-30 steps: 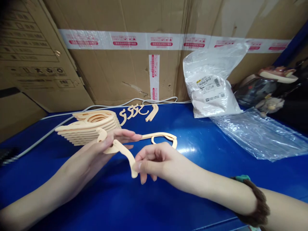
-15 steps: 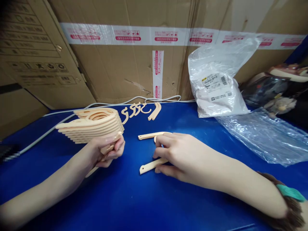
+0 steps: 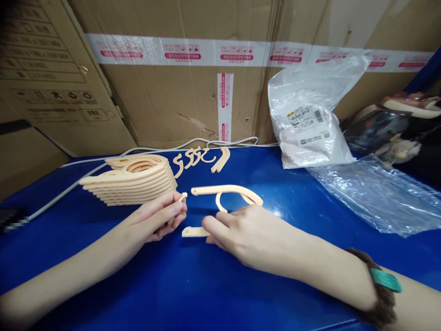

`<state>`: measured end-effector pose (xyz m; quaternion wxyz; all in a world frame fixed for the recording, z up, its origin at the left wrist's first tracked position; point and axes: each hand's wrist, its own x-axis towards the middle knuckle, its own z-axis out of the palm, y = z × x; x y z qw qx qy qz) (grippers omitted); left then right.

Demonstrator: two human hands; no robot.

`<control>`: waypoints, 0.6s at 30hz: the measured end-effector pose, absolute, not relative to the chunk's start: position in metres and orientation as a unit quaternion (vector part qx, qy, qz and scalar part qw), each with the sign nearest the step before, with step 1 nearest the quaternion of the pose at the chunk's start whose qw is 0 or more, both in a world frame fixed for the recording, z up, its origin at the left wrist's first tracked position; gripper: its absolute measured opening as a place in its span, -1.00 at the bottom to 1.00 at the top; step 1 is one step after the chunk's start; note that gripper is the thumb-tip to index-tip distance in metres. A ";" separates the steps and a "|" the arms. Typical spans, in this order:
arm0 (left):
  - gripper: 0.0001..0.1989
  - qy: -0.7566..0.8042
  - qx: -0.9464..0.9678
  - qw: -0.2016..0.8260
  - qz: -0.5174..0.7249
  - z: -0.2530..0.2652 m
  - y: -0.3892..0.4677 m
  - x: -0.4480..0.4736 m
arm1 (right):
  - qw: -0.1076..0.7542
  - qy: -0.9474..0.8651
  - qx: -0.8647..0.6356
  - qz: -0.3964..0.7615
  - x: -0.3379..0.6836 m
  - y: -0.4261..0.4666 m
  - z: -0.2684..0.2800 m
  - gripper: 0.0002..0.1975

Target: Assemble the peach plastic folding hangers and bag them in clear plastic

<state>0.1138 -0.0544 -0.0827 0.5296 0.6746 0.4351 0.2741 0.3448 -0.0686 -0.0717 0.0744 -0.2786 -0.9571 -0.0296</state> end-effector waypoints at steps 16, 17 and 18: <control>-0.75 0.357 0.897 0.145 0.216 -0.067 -0.062 0.109 | 0.116 -0.929 -0.343 0.075 0.348 -0.069 -0.068 -0.74; -0.75 0.354 0.899 0.138 0.217 -0.068 -0.063 0.108 | 0.119 -0.930 -0.340 0.074 0.348 -0.069 -0.068 -0.72; -0.75 0.354 0.900 0.137 0.214 -0.069 -0.063 0.108 | 0.121 -0.932 -0.335 0.072 0.349 -0.068 -0.068 -0.70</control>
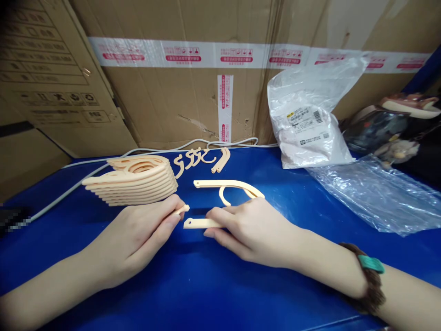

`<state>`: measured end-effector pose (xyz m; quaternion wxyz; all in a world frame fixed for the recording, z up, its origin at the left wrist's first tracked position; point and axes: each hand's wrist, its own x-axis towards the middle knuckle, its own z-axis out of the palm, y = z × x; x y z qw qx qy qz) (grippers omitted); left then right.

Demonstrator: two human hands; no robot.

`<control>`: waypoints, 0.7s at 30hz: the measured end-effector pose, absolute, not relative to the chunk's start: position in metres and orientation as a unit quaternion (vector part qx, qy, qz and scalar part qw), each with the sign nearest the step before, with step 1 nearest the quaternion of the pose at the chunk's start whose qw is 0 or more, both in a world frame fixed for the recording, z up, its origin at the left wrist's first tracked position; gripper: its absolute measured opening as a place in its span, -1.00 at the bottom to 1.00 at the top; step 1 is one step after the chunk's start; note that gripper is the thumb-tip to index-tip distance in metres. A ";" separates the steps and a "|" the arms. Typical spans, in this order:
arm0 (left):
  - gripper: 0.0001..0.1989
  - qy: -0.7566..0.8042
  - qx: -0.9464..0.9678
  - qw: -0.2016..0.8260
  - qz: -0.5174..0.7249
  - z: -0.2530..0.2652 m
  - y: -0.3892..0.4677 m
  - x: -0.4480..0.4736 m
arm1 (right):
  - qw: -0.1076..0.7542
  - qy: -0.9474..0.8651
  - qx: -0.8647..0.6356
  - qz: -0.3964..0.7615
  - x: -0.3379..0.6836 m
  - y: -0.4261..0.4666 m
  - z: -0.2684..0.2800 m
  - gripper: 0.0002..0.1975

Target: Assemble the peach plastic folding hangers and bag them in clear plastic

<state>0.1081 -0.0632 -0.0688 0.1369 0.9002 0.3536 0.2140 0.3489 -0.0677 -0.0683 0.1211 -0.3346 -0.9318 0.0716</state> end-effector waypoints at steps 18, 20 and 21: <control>-0.73 0.349 0.914 0.149 0.145 -0.070 -0.060 0.109 | 0.174 -0.938 -0.301 -0.004 0.352 -0.061 -0.070 -0.70; -0.75 0.342 0.925 0.092 0.139 -0.070 -0.059 0.110 | 0.176 -0.937 -0.302 0.006 0.351 -0.063 -0.070 -0.72; -0.75 0.339 0.929 0.057 0.135 -0.070 -0.059 0.110 | 0.176 -0.937 -0.302 0.010 0.351 -0.063 -0.070 -0.73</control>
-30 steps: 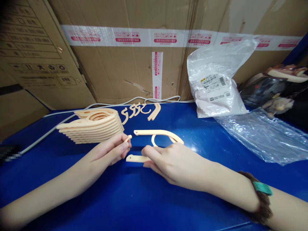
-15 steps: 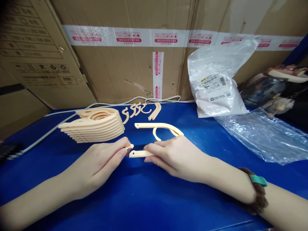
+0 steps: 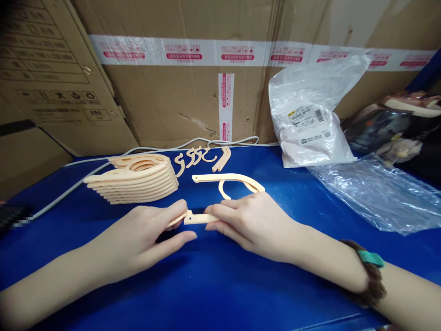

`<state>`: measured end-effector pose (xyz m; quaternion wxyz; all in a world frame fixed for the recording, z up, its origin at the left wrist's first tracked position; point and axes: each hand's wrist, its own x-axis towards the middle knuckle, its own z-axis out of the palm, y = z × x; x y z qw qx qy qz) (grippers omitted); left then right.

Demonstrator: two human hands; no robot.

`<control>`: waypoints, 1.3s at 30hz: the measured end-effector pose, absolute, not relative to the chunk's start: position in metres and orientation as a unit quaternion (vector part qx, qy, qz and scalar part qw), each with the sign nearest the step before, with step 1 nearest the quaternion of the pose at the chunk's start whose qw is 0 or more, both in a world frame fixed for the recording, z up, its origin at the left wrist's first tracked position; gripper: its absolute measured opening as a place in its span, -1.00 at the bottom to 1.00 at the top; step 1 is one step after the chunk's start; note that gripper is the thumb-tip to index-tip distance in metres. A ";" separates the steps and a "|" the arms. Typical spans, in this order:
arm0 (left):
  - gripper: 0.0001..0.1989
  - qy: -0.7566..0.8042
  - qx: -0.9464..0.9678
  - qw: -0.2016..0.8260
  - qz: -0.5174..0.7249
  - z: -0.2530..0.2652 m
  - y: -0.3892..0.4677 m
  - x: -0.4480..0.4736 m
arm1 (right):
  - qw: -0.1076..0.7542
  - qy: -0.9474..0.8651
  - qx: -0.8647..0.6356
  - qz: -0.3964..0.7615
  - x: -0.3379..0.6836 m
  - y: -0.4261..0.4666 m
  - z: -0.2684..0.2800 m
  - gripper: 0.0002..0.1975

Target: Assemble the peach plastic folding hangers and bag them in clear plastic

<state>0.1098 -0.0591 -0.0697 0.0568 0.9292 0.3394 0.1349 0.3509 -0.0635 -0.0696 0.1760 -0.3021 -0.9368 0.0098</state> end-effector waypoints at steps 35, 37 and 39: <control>-0.72 0.234 0.920 -0.281 0.144 -0.071 -0.065 0.112 | 0.114 -0.937 -0.314 0.096 0.354 -0.062 -0.067 -0.70; -0.72 0.232 0.920 -0.277 0.152 -0.071 -0.064 0.112 | 0.117 -0.939 -0.312 0.085 0.354 -0.062 -0.067 -0.69; -0.73 0.232 0.921 -0.273 0.154 -0.071 -0.063 0.112 | 0.120 -0.939 -0.313 0.081 0.354 -0.063 -0.067 -0.68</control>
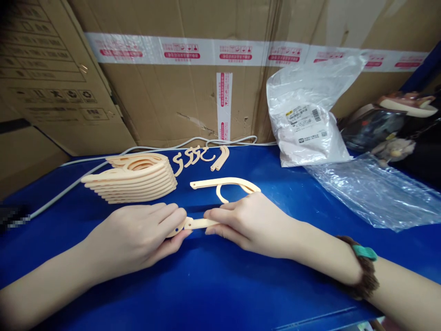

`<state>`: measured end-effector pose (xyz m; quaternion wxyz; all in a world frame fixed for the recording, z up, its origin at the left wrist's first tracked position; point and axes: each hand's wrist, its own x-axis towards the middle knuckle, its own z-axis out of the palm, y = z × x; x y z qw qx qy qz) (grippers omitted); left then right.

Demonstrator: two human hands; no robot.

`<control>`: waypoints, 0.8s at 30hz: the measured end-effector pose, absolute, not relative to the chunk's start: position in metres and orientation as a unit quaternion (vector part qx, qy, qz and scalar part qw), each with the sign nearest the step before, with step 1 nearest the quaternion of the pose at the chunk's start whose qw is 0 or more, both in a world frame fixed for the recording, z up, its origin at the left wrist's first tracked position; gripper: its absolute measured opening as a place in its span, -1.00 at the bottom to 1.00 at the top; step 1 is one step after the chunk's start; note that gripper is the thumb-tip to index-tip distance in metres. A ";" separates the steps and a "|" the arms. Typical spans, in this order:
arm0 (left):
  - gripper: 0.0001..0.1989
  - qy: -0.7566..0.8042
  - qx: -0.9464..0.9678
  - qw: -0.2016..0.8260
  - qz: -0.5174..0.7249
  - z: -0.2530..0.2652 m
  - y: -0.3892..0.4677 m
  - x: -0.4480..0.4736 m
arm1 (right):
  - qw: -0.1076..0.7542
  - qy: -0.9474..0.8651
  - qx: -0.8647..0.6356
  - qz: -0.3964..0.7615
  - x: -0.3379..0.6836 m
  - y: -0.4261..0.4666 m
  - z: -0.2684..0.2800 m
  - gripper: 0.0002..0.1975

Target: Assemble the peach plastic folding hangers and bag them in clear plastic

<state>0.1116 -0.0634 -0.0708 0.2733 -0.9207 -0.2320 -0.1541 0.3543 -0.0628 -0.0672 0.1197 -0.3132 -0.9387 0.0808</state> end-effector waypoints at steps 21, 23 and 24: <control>-0.74 -0.230 -0.924 0.251 -0.176 -0.071 -0.064 0.111 | 0.110 -0.936 -0.318 0.106 0.351 -0.064 -0.067 -0.70; -0.74 -0.228 -0.924 0.252 -0.176 -0.071 -0.064 0.111 | 0.113 -0.934 -0.320 0.114 0.351 -0.064 -0.066 -0.70; -0.73 -0.228 -0.924 0.251 -0.175 -0.071 -0.064 0.111 | 0.112 -0.934 -0.320 0.114 0.351 -0.064 -0.066 -0.71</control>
